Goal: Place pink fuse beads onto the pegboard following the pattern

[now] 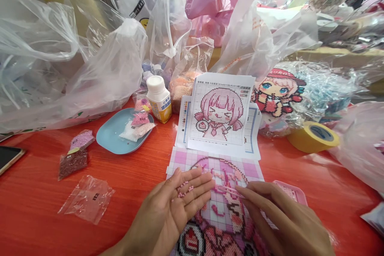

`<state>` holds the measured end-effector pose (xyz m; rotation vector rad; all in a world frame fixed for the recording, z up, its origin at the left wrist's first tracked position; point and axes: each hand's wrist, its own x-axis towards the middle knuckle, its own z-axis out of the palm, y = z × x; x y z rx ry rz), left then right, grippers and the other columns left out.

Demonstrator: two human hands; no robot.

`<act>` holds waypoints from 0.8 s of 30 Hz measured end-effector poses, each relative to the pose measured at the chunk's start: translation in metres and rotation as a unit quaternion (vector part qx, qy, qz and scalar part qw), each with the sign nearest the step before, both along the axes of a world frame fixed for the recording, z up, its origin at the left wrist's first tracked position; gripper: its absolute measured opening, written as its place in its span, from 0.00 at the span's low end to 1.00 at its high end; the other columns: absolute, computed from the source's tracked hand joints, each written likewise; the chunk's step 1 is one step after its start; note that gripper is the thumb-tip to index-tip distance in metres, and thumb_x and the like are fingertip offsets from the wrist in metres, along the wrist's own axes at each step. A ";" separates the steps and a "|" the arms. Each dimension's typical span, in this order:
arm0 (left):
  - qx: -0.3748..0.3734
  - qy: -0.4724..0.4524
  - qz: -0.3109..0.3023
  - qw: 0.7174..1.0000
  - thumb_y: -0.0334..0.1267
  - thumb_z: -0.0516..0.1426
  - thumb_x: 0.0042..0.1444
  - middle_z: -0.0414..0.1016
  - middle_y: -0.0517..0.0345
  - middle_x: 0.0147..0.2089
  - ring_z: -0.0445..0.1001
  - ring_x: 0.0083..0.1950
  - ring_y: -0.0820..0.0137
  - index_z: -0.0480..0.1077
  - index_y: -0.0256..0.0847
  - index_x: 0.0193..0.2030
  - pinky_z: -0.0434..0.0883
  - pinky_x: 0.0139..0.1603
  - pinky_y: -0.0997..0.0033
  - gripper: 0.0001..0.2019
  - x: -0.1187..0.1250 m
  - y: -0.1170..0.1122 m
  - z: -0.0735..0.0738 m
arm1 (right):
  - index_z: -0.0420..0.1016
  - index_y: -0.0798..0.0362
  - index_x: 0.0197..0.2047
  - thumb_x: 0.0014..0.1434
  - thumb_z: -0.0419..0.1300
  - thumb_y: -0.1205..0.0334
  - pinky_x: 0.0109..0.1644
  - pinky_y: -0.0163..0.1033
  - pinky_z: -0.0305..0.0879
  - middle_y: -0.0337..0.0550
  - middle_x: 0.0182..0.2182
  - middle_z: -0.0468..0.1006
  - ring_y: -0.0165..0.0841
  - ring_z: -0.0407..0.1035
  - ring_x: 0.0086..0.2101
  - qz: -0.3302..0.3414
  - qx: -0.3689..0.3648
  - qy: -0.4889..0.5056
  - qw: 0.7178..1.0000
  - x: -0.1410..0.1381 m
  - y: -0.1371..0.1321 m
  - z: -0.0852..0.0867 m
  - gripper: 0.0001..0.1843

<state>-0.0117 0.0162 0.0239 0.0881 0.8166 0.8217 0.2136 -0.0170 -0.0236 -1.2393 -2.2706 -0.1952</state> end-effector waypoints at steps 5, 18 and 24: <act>0.008 -0.015 -0.028 0.999 0.35 0.48 0.66 0.78 0.34 0.51 0.74 0.56 0.53 0.73 0.22 0.47 0.65 0.62 0.55 0.17 0.003 -0.005 -0.006 | 0.70 0.53 0.48 0.64 0.50 0.68 0.32 0.28 0.70 0.44 0.35 0.74 0.26 0.73 0.33 0.022 0.003 -0.002 1.000 0.000 -0.003 0.007 0.12; 0.026 -0.056 -0.087 0.994 0.37 0.52 0.63 0.81 0.41 0.46 0.77 0.52 0.59 0.76 0.30 0.44 0.66 0.60 0.58 0.14 0.003 -0.015 -0.012 | 0.73 0.49 0.46 0.67 0.45 0.65 0.31 0.25 0.70 0.38 0.31 0.79 0.24 0.75 0.29 0.032 0.013 0.029 0.999 -0.017 -0.006 0.012 0.15; 0.016 -0.051 -0.084 0.995 0.36 0.52 0.63 0.81 0.40 0.47 0.78 0.51 0.59 0.76 0.29 0.45 0.67 0.59 0.57 0.14 0.005 -0.015 -0.013 | 0.70 0.49 0.49 0.67 0.45 0.66 0.32 0.26 0.71 0.39 0.32 0.79 0.24 0.76 0.31 0.035 -0.005 0.012 0.999 -0.015 -0.007 0.011 0.15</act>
